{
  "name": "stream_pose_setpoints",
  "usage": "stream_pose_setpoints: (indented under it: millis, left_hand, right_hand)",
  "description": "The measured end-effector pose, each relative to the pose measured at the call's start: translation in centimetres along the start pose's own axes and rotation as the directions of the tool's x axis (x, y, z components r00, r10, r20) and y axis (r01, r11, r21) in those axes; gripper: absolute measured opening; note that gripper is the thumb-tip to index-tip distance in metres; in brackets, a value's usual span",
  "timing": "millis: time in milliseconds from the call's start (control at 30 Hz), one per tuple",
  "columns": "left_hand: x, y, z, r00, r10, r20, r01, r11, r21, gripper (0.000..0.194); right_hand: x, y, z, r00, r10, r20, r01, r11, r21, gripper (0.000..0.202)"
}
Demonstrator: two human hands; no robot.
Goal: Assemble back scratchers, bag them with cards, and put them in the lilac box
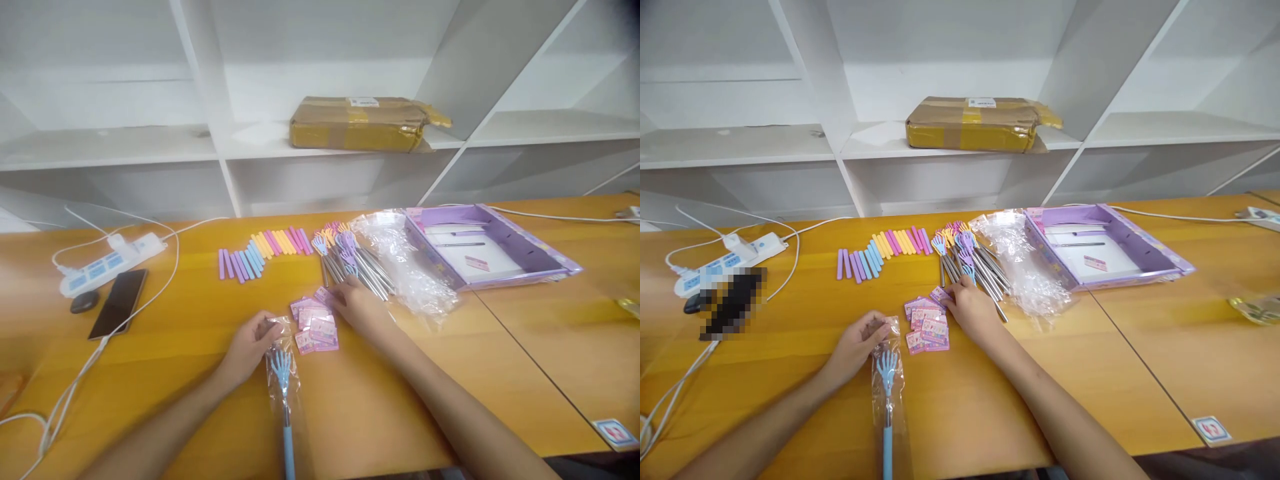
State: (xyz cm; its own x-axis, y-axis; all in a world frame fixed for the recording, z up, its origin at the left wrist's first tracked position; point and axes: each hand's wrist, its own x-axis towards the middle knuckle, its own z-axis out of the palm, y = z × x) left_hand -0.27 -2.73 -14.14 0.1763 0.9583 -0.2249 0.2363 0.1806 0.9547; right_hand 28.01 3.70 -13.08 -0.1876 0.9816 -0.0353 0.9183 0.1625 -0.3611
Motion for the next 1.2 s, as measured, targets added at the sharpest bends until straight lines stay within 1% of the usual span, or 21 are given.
stream_pose_setpoints:
  millis: [100, 233, 333, 433, 500, 600, 667, 733, 833, 933, 1000, 1033, 1100, 1167, 1200]
  left_hand:
    - [0.0, -0.4, 0.1, 1.0, 0.024, -0.02, -0.024, 0.999, -0.025, 0.047]
    - [0.1, -0.7, 0.1, 0.999, 0.046, 0.017, -0.046, 0.999, 0.01, 0.039]
    - [0.1, -0.7, 0.1, 0.997, 0.066, 0.035, -0.067, 0.997, 0.03, 0.039]
    - [0.1, -0.5, 0.0, 0.997, 0.043, 0.07, -0.044, 0.999, 0.011, 0.043]
    - [0.1, -0.4, 0.0, 0.997, 0.029, 0.074, -0.03, 1.0, 0.007, 0.043]
    - [0.1, -0.4, -0.1, 0.998, 0.019, 0.068, -0.022, 0.999, 0.042, 0.042]
    - [0.2, -0.6, -0.2, 0.997, -0.007, 0.076, 0.004, 0.999, 0.035, 0.044]
    - [0.3, -0.8, -0.3, 0.996, -0.031, 0.085, 0.032, 0.999, -0.008, 0.048]
    - [0.3, -0.9, -0.3, 0.996, -0.046, 0.072, 0.049, 0.998, -0.046, 0.049]
    - [0.2, -0.4, -0.2, 0.999, -0.034, 0.011, 0.034, 0.999, -0.002, 0.046]
    - [0.1, 0.1, -0.1, 0.999, -0.016, -0.038, 0.018, 0.999, 0.03, 0.043]
    - [0.0, 0.3, 0.0, 0.998, -0.006, -0.058, 0.008, 0.999, 0.044, 0.042]
    - [0.0, 0.4, 0.0, 0.997, 0.012, -0.076, -0.008, 0.998, 0.062, 0.04]
    - [-0.1, 0.2, 0.0, 0.997, 0.011, -0.07, -0.007, 0.998, 0.057, 0.041]
    - [-0.1, -0.1, 0.0, 0.998, -0.002, -0.06, 0.004, 0.999, 0.04, 0.042]
  right_hand:
    - [-0.3, 0.0, -0.1, 1.0, 0.017, -0.025, -0.018, 1.0, -0.019, 0.026]
    - [-0.5, 0.2, 0.2, 1.0, -0.002, -0.012, 0.002, 1.0, 0.015, 0.028]
    - [-0.3, 0.5, 0.5, 1.0, 0.005, -0.008, -0.005, 0.998, 0.062, 0.023]
    - [-0.1, 0.8, 0.8, 1.0, 0.008, 0.001, -0.008, 0.992, 0.127, 0.022]
    - [0.0, 0.9, 0.9, 1.0, 0.007, -0.007, -0.006, 0.989, 0.146, 0.026]
    - [0.1, 1.2, 0.8, 1.0, 0.011, -0.022, -0.009, 0.991, 0.131, 0.033]
    - [0.2, 1.3, 0.7, 1.0, 0.011, -0.014, -0.009, 0.989, 0.149, 0.03]
    - [0.2, 1.5, 0.6, 1.0, 0.008, -0.001, -0.008, 0.978, 0.208, 0.022]
    - [0.3, 1.6, 0.6, 1.0, 0.014, 0.001, -0.014, 0.96, 0.279, 0.016]
    - [0.0, 1.6, 0.0, 0.999, 0.041, -0.008, -0.037, 0.951, 0.307, 0.018]
    - [-0.4, 1.5, -0.8, 0.999, 0.039, 0.017, -0.043, 0.929, 0.367, 0.013]
    - [-0.6, 1.5, -1.2, 0.999, 0.038, 0.03, -0.047, 0.911, 0.409, 0.015]
    - [-1.0, 1.4, -2.0, 0.998, 0.058, 0.022, -0.062, 0.859, 0.508, 0.025]
    - [-1.5, 1.3, -2.2, 0.99, 0.127, -0.07, -0.057, 0.785, 0.616, 0.034]
    - [-1.7, 1.0, -2.2, 0.977, 0.159, -0.14, -0.025, 0.74, 0.672, 0.036]
